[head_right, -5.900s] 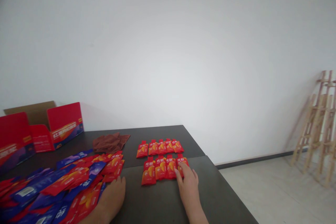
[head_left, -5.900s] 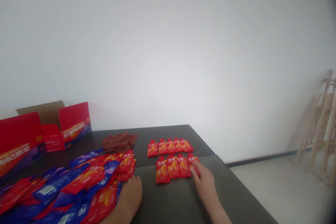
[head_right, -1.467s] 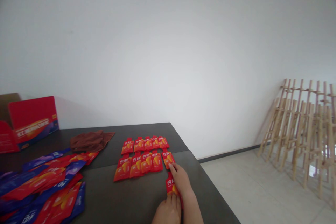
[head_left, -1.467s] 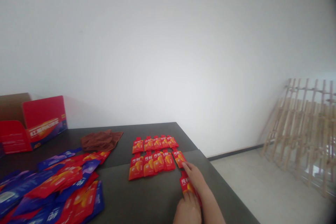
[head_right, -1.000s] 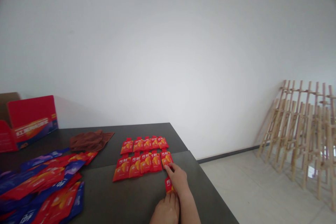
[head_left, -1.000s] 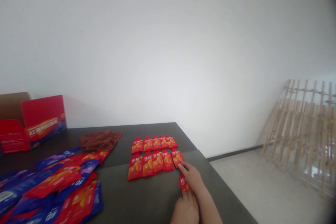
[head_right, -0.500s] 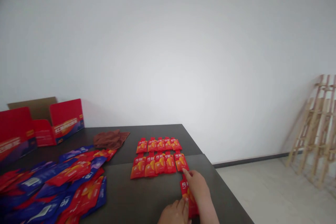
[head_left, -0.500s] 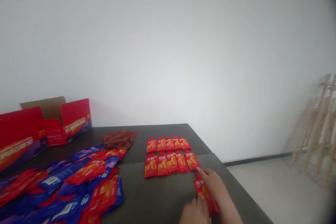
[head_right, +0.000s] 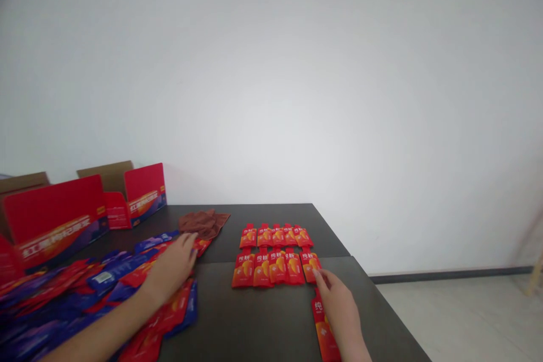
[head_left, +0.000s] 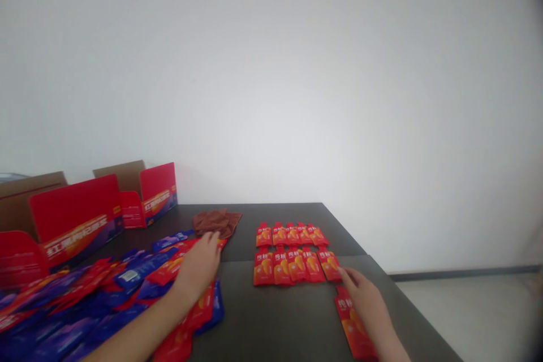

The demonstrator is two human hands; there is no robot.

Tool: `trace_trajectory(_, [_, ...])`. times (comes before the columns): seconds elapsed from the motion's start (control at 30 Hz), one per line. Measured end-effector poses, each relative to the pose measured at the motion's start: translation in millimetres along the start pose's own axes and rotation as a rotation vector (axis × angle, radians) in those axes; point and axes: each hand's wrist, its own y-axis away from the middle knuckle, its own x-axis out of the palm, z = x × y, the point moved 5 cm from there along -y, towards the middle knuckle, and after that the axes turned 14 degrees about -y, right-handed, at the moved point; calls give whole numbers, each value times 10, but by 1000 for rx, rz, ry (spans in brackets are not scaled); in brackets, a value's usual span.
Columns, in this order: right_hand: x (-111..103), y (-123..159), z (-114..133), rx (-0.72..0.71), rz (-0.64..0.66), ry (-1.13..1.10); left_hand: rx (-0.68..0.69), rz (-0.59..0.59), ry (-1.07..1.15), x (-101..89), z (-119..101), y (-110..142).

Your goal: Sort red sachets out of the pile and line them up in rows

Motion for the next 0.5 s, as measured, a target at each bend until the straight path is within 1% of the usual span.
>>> trace_trajectory(0.03, [3, 3, 6, 0, -4, -3, -89, 35, -23, 70, 289, -61])
trace_trajectory(0.07, [5, 4, 9, -1, -6, -7, -162, 79, -40, 154, 531, -93])
trace_trajectory(0.1, [6, 3, 8, -3, -9, -12, -196, 143, -40, 254, 710, -98])
trace_trajectory(0.13, [6, 2, 4, -5, -13, -18, -197, 194, -28, 349, 830, -86])
trace_trajectory(0.17, [5, -2, -4, -6, -17, -23, -185, 227, -13, 433, 904, -63])
trace_trajectory(0.23, [6, -12, -28, -11, -22, -33, -144, 247, 24, 549, 952, -14])
trace_trajectory(0.33, [12, -31, -68, -14, -24, -38, -136, 227, 84, 617, 952, -2])
trace_trajectory(0.4, [17, -42, -88, -14, -28, -40, -169, 234, 141, 640, 979, -54])
trace_trajectory(0.5, [23, -54, -100, -16, -29, -46, -258, 222, 246, 660, 1088, -179])
